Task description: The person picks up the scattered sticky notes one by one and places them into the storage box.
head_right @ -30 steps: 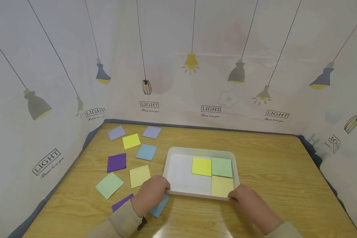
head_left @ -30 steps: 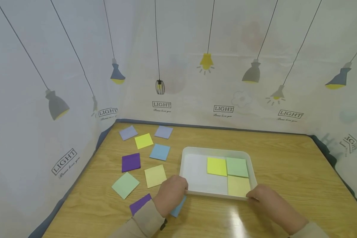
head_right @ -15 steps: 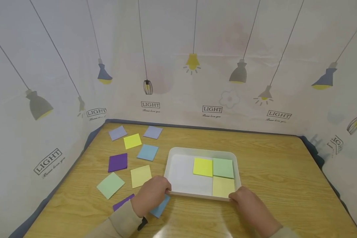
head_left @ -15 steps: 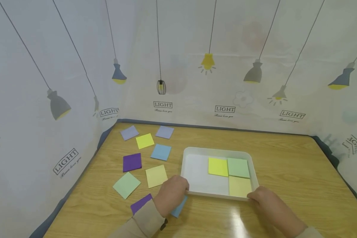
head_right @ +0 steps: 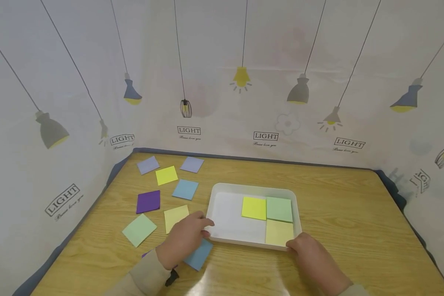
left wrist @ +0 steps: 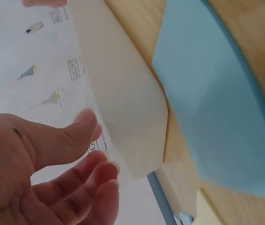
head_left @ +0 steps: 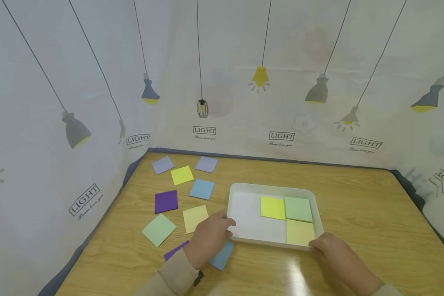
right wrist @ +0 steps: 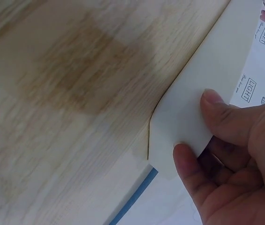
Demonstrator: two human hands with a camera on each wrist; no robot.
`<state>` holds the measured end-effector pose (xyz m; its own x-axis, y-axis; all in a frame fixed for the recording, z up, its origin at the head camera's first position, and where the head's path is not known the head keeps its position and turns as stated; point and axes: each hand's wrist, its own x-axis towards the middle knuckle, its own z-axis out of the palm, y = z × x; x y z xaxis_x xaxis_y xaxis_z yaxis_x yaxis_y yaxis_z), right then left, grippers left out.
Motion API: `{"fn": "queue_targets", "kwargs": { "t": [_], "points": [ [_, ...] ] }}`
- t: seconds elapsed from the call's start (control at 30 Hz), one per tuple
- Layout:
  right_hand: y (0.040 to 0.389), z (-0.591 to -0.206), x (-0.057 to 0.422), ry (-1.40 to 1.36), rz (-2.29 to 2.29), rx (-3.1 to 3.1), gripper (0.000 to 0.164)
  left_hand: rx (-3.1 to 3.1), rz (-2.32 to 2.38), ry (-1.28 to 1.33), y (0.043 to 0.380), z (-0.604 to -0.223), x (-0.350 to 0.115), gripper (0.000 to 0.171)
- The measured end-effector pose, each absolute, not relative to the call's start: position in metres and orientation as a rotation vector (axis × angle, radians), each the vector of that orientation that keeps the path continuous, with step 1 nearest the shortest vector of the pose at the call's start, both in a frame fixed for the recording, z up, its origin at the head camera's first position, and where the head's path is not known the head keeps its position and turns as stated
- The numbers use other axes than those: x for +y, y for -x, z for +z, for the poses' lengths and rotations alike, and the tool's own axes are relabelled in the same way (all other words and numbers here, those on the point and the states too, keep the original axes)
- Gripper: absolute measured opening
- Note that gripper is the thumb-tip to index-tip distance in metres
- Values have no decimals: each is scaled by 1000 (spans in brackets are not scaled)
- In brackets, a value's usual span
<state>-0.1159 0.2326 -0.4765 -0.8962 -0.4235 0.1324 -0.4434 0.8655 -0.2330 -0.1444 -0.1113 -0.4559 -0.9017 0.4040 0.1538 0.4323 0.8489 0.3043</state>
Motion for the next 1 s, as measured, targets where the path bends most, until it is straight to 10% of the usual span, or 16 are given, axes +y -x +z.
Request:
{"fn": "queue_targets", "kwargs": {
  "t": [1.0],
  "points": [
    [118,-480,235,-790,391,-2855,16,-3292,-501,205,220,-467,-187,33]
  ]
}}
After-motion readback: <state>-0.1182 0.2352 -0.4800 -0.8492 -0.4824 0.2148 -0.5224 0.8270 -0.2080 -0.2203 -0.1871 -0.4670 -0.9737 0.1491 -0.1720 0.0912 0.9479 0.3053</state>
